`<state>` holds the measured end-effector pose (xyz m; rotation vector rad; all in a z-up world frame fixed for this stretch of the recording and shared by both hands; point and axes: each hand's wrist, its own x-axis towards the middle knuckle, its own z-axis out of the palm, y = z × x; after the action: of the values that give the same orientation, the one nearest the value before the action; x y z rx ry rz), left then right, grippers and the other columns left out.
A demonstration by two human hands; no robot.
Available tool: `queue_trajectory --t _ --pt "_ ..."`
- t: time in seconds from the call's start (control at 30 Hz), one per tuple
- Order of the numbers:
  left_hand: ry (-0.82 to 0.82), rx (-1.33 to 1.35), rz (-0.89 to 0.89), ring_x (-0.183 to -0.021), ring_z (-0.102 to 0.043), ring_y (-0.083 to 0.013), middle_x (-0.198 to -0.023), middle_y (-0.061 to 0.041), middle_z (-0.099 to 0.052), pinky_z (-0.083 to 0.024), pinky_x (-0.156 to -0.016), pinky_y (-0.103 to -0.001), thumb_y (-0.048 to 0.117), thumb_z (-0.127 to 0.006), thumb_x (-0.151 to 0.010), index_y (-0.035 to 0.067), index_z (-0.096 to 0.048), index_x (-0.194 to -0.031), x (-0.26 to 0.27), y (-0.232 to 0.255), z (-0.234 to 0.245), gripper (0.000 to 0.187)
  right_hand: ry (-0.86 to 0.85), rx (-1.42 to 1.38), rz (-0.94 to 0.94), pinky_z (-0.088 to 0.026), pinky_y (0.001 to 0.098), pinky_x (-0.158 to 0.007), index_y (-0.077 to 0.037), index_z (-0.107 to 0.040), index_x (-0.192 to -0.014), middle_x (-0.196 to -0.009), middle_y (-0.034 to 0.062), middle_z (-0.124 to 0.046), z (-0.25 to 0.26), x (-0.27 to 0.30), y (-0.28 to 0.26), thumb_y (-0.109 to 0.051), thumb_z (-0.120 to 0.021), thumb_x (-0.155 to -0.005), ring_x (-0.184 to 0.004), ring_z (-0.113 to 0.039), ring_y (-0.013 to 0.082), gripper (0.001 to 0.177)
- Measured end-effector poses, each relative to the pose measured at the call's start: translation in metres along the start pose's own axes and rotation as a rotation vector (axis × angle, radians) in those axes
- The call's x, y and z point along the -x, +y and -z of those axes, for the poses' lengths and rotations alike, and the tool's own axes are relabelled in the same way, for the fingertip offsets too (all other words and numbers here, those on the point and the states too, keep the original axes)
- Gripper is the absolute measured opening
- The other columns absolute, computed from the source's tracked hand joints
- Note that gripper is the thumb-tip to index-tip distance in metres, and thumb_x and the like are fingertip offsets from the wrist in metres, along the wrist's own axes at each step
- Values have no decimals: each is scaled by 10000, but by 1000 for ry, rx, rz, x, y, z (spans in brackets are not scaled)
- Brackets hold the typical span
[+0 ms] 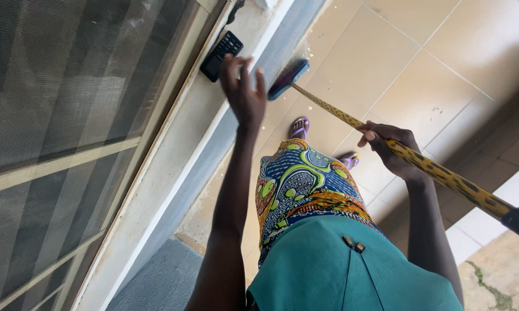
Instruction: The person sweeps a tiled floor with a broom, moving debris along the balcony.
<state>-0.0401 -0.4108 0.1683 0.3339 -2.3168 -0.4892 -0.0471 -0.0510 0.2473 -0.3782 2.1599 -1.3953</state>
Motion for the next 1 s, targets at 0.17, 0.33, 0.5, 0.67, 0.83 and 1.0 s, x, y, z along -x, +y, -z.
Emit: queue_trajectory --t 0.17,0.33,0.5,0.67,0.83,1.0 --pt "-167 -221 83 -1174 -531 -340 -1233 -180 -539 -470 -1000 -509 333 -670 -1036 20 -582 -1360 -17 -38 11 459 -21 -1 37 -550 314 -915 -14 -758 -1074 -951 57 -766 -3 -2 5 -248 -633 -1067 -879 -660 130 266" --pt "-184 -277 92 -1133 -538 -314 -1203 -162 -539 -478 -963 -510 343 -680 -1002 13 -585 -1346 -15 -54 1 486 -8 -11 75 -536 309 -1013 -18 -761 -1080 -907 69 -761 -8 3 9 -253 -632 -1065 -961 -690 127 268" --pt "-160 -222 136 -1130 -520 -279 -1189 -153 -527 -472 -982 -483 313 -666 -1018 57 -610 -1302 -10 -62 -6 387 -14 -26 83 -558 302 -809 -17 -752 -967 -1088 68 -762 -6 4 6 -241 -619 -1066 -1040 -675 127 279" --pt "-197 -285 206 -1138 -504 -263 -1159 -100 -538 -434 -1000 -481 325 -641 -1057 167 -646 -1333 -4 -68 -6 318 -7 -26 34 -559 304 -817 -9 -742 -1129 -941 61 -760 -10 3 5 -241 -617 -1061 -869 -650 119 273" --pt "-65 -372 112 -1233 -480 -360 -1300 -178 -513 -397 -1018 -547 409 -670 -946 170 -607 -1359 -13 -50 -5 481 -19 -34 126 -560 301 -915 0 -731 -1209 -873 56 -756 -13 -1 -2 -238 -605 -1072 -750 -624 103 302" --pt "-299 429 -55 -1418 -466 -387 -1447 -168 -491 -401 -1185 -549 172 -882 -745 188 -508 -1416 54 54 -34 768 7 -94 27 -520 282 -724 6 -725 -1213 -910 65 -753 -13 -1 -11 -228 -602 -1064 -759 -578 106 302"
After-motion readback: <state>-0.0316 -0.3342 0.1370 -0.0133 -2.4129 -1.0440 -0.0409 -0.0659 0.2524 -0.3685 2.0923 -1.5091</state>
